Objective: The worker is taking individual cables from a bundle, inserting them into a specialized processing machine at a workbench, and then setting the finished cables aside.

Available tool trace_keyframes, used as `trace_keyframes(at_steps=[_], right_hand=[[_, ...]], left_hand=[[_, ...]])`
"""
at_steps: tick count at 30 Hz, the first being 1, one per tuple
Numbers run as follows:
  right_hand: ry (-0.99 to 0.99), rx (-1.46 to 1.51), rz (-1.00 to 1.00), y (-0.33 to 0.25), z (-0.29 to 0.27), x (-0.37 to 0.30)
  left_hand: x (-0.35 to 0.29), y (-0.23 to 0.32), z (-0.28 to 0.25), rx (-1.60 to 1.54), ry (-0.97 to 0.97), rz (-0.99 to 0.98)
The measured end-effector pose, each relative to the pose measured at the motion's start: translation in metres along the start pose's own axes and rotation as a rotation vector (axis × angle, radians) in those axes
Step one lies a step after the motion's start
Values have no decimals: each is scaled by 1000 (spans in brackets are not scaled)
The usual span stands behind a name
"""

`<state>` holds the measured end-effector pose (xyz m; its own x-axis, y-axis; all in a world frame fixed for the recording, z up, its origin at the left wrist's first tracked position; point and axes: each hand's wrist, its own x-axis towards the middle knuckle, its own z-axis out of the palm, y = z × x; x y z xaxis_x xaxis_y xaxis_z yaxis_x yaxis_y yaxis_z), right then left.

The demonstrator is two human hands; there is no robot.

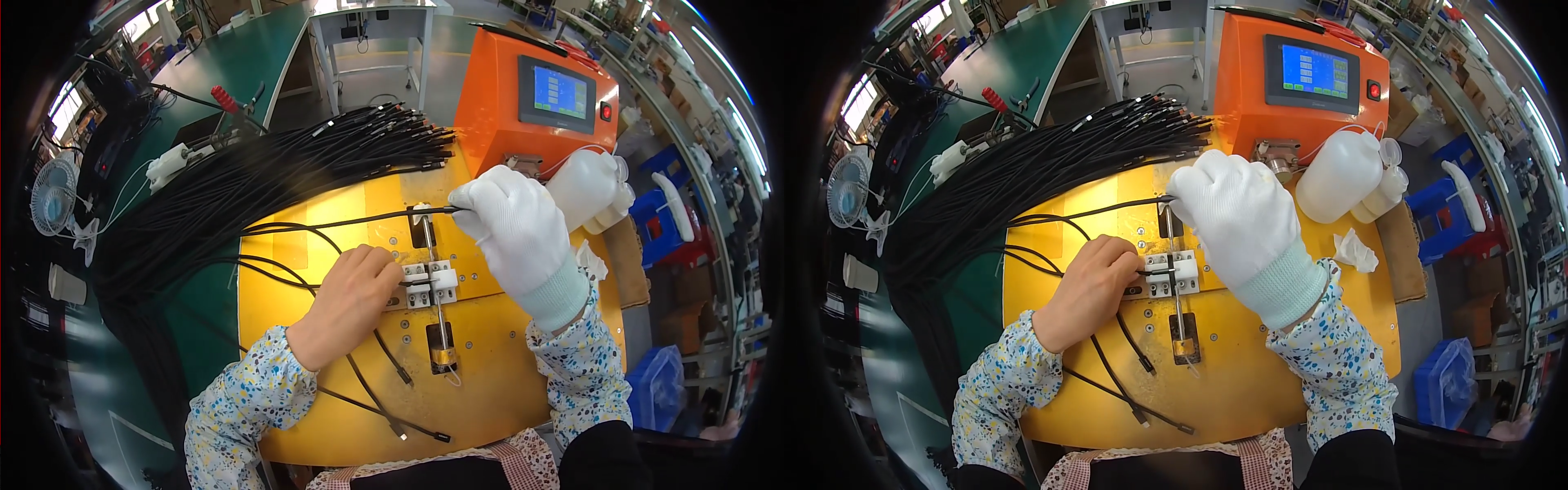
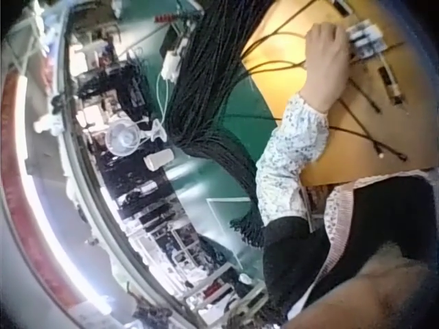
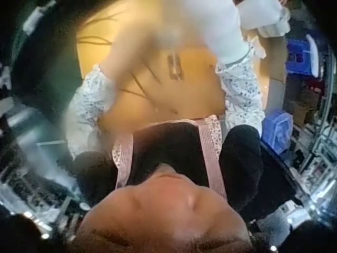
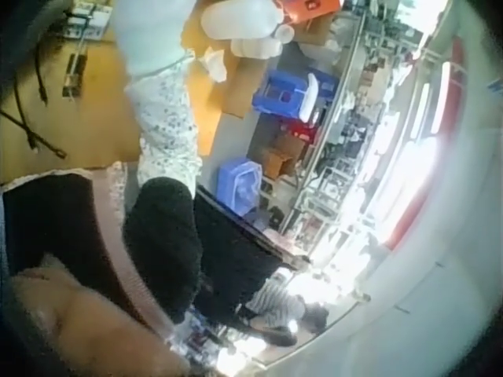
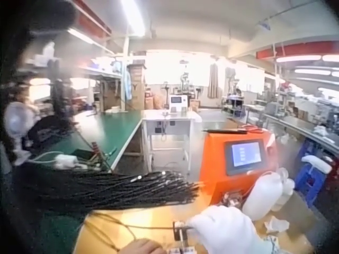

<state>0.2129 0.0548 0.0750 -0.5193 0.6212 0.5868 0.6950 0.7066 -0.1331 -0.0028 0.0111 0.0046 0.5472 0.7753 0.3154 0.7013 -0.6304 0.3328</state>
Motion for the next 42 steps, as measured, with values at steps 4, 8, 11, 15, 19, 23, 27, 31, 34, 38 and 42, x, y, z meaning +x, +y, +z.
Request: trace_keyframes(at_steps=[4,8,11,15,19,23,27,31,34,38,42], right_hand=[[38,118,112,3,4,-9],[-294,408,180,-18,1,-32],[-375,489,217,-30,4,-43],[-335,530,207,-30,11,-45],[-306,535,135,-22,19,-48],[-294,695,182,-6,20,-45],[-357,397,257,2,22,-45],[-339,345,180,12,28,-44],[-301,310,132,33,32,-22],[-463,-380,9,49,74,43],[-766,-513,57,52,98,82]], left_hand=[[4,22,-46,49,-283,-11],[-1,54,-63,-96,71,-65],[1,45,-43,-384,29,-231],[1,38,-24,-512,98,-177],[-1,37,-13,-496,92,-200],[0,32,-5,-478,177,-197],[-5,23,5,-115,118,-49],[-8,24,10,199,91,61],[-6,25,8,304,75,131],[-6,23,6,339,92,143],[-5,24,7,327,101,171]])
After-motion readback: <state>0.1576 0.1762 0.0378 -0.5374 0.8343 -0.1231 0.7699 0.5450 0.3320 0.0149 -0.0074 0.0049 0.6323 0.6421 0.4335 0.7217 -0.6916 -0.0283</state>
